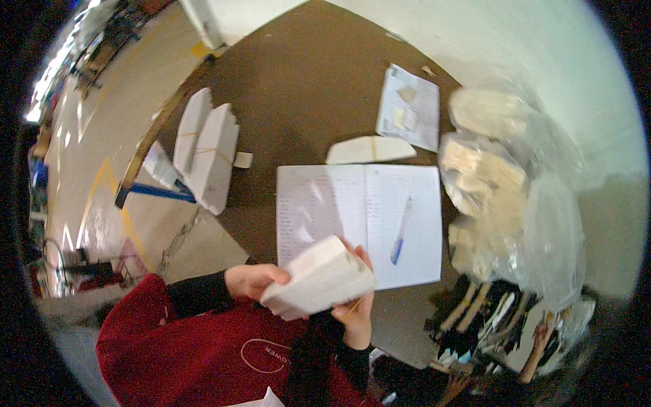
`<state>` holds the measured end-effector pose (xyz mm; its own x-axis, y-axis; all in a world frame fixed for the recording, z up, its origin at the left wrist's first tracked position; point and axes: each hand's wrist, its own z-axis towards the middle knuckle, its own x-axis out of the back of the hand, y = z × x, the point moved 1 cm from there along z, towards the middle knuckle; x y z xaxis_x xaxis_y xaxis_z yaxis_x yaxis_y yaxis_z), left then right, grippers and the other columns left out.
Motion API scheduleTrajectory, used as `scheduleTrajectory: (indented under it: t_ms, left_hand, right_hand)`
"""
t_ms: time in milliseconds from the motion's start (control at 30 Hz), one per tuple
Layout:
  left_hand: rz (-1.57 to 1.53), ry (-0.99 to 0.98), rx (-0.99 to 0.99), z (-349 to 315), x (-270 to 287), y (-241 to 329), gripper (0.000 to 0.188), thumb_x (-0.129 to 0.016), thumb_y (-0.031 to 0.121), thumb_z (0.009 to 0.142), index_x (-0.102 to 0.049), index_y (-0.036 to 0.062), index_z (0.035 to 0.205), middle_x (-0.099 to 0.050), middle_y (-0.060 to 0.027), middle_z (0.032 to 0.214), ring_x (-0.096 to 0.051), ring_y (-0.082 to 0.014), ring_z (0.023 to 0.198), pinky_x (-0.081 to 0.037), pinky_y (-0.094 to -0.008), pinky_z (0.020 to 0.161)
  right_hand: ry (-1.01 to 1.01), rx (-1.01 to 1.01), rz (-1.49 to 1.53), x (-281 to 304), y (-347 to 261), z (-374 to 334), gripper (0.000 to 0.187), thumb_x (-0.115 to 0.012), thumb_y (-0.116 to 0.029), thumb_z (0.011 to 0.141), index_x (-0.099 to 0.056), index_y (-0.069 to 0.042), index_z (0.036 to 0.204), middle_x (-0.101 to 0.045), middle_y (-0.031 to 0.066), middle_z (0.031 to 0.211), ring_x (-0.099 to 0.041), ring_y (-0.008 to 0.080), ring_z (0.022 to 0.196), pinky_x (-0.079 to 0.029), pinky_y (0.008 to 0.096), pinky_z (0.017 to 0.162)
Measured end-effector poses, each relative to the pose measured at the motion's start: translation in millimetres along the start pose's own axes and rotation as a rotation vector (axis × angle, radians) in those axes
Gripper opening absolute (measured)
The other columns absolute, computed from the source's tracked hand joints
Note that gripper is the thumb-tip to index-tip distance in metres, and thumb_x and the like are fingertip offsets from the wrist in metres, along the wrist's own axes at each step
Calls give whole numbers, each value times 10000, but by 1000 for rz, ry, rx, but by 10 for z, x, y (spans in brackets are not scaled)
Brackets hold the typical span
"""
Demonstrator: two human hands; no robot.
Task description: The person counts stacks of white paper strips at a table, bundles them with rubber bands, and writes on a notebook. Another person works nearby with black strips.
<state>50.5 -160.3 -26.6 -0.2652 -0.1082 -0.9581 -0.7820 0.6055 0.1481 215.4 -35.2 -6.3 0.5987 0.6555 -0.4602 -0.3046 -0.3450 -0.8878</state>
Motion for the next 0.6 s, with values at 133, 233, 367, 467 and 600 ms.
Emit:
scheduleTrajectory:
  t_ms: [133, 233, 367, 467, 600]
  left_hand:
    - [27, 5, -30, 118, 66, -19, 806, -737, 449, 811, -419, -18, 1386, -594, -177, 1214, -604, -263, 1063, -487, -367, 896]
    - [313, 161, -61, 108, -92, 249, 695, -761, 396, 775, -518, -3, 1289, -619, -110, 1139, -615, -187, 906, -495, -293, 734]
    - [956, 255, -74, 87, -273, 322, 576, -783, 420, 715, -662, 13, 1104, -675, -69, 967, -623, -170, 859, -493, -318, 736]
    - [1427, 449, -104, 278, -228, 209, 626, -780, 472, 717, -662, 5, 1117, -680, -82, 975, -627, -191, 854, -492, -338, 756]
    - [1040, 511, -217, 377, -339, 277, 651, -768, 498, 740, -658, 11, 1158, -686, -97, 1043, -638, -220, 937, -486, -336, 799]
  right_hand:
    - [49, -78, 10, 50, 112, -213, 1143, -895, -259, 608, -222, -123, 1522, -346, 239, 1496, -422, 396, 1335, -400, 511, 1058]
    - [85, 143, -87, 140, -95, 17, 1169, -903, -355, 588, -238, -149, 1527, -412, 244, 1435, -502, 386, 1251, -454, 486, 1015]
    - [-583, 327, -1076, 210, -974, 242, 1029, -840, -421, 688, -283, -184, 1520, -554, 164, 1320, -605, 273, 1101, -530, 418, 890]
    - [-862, 696, -1266, -433, -893, 84, 599, -798, -354, 710, -640, -143, 1248, -633, 107, 1239, -621, 193, 1122, -510, 353, 927]
    - [-1233, 464, -923, -1034, -1337, 97, 374, -566, -197, 822, -610, -20, 1149, -593, 204, 1252, -633, 273, 1049, -524, 397, 903]
